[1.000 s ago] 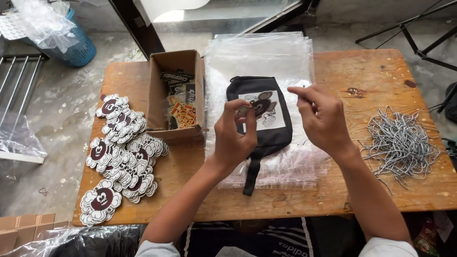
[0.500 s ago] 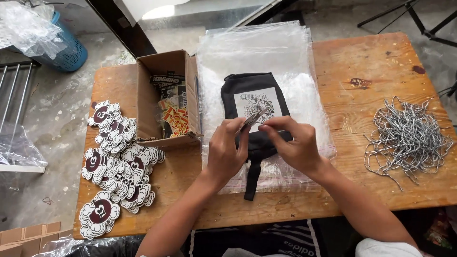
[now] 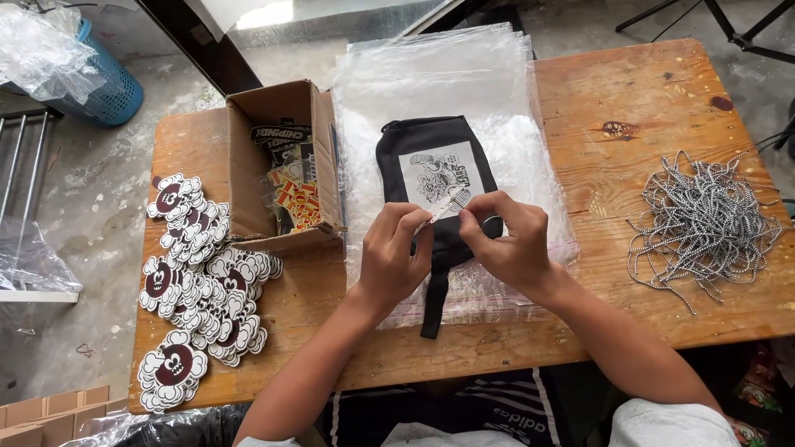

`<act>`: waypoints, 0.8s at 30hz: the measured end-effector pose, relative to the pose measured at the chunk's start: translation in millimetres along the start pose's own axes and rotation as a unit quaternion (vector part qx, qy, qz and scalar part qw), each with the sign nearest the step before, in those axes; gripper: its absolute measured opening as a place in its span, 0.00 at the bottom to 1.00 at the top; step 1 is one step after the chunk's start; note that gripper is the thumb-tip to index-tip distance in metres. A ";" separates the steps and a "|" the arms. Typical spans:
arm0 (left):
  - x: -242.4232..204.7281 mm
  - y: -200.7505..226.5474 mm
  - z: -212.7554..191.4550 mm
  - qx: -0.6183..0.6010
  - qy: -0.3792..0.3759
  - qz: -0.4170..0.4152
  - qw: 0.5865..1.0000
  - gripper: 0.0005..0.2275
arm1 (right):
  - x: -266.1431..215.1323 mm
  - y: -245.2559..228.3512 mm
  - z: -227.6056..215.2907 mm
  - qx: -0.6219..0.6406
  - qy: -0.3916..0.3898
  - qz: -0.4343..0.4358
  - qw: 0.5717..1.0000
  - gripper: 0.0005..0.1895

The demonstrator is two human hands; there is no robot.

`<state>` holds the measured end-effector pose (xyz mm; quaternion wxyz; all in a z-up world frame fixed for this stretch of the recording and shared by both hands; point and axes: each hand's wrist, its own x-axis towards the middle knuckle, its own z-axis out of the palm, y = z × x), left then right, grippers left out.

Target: The person assembles keychains by attaching a metal chain to a cartoon character charm and placing it on a small black pouch. They then place the pouch into a plastic bag, add a sticker, and seal it. The process is repeated for a second pouch.

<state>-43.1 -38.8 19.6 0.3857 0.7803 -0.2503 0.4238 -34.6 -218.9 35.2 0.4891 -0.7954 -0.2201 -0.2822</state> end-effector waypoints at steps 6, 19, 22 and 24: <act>1.4 -0.4 -0.3 0.008 -0.008 0.027 1.000 0.06 | 5.5 -8.4 -0.8 0.011 -0.020 -0.002 1.000 0.02; 9.7 -5.0 -5.9 0.024 -0.032 0.065 0.997 0.05 | 25.9 -9.8 -22.7 0.320 -0.208 0.264 0.886 0.08; 10.4 0.8 -6.8 0.016 -0.037 0.064 0.997 0.04 | 27.4 -6.3 -27.4 0.323 -0.202 0.288 0.878 0.07; 8.1 2.0 -6.1 0.011 -0.037 0.063 0.997 0.04 | 25.7 -4.7 -27.6 0.303 -0.192 0.282 0.890 0.06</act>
